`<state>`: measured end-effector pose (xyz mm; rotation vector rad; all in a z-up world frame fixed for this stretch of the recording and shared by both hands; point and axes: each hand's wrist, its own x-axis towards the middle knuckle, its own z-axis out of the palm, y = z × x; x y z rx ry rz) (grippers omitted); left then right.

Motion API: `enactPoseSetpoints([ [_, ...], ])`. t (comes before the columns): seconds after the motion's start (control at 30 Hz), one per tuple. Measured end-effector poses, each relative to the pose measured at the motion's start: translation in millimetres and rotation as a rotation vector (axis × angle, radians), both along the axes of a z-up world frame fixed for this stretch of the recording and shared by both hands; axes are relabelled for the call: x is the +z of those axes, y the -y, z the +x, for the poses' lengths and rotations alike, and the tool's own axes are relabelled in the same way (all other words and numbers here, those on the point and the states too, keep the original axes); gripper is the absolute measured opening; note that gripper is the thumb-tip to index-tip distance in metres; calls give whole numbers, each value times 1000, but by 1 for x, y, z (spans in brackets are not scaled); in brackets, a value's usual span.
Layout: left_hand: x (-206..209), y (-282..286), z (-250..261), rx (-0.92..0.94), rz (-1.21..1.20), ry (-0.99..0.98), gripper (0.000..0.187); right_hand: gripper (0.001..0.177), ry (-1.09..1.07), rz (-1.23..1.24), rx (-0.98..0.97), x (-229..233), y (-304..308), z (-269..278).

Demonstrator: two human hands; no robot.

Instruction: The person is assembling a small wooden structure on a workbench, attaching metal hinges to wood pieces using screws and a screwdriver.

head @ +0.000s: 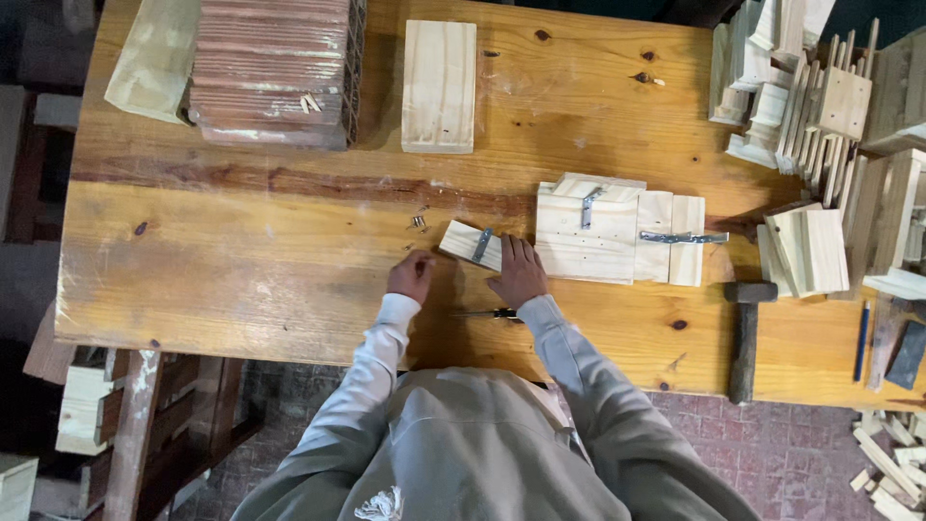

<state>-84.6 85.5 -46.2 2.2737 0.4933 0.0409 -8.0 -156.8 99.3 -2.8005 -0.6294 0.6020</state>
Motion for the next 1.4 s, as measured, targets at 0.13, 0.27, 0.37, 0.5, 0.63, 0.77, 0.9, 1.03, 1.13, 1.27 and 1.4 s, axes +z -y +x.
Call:
enactPoseSetpoints([
  [0.13, -15, 17, 5, -77, -136, -209, 31, 84, 88, -2, -48, -30, -9, -3],
  [0.27, -21, 32, 14, -160, -319, -425, 56, 77, 295, 229, -163, -74, -13, -17],
  [0.37, 16, 38, 21, -136, -406, -482, 71, 72, 402, 298, -178, -50, -23, -34],
  [0.5, 58, 45, 28, -55, -556, -465, 91, 74, 377, 391, -274, -48, -35, -49],
  [0.63, 60, 44, 25, -45, -651, -352, 92, 76, 167, 345, -325, -20, -33, -59],
  [0.77, 104, 63, 26, 15, -644, -490, 100, 85, 169, 299, -298, -4, -15, -69],
  [0.9, 144, 103, 20, 119, -710, -475, 97, 80, 180, 333, -276, 11, 12, -72],
  [1.03, 152, 154, 19, 209, -817, -405, 90, 67, 210, 339, -244, 16, 54, -70],
  [1.13, 124, 189, 24, 235, -819, -404, 87, 63, 280, 331, -189, 18, 91, -62],
  [1.27, 211, 248, 20, 239, -847, -502, 85, 53, 561, 263, -55, 14, 134, -56],
  [1.4, 212, 276, 27, 236, -856, -576, 95, 43, 509, 291, 3, -13, 176, -45],
])
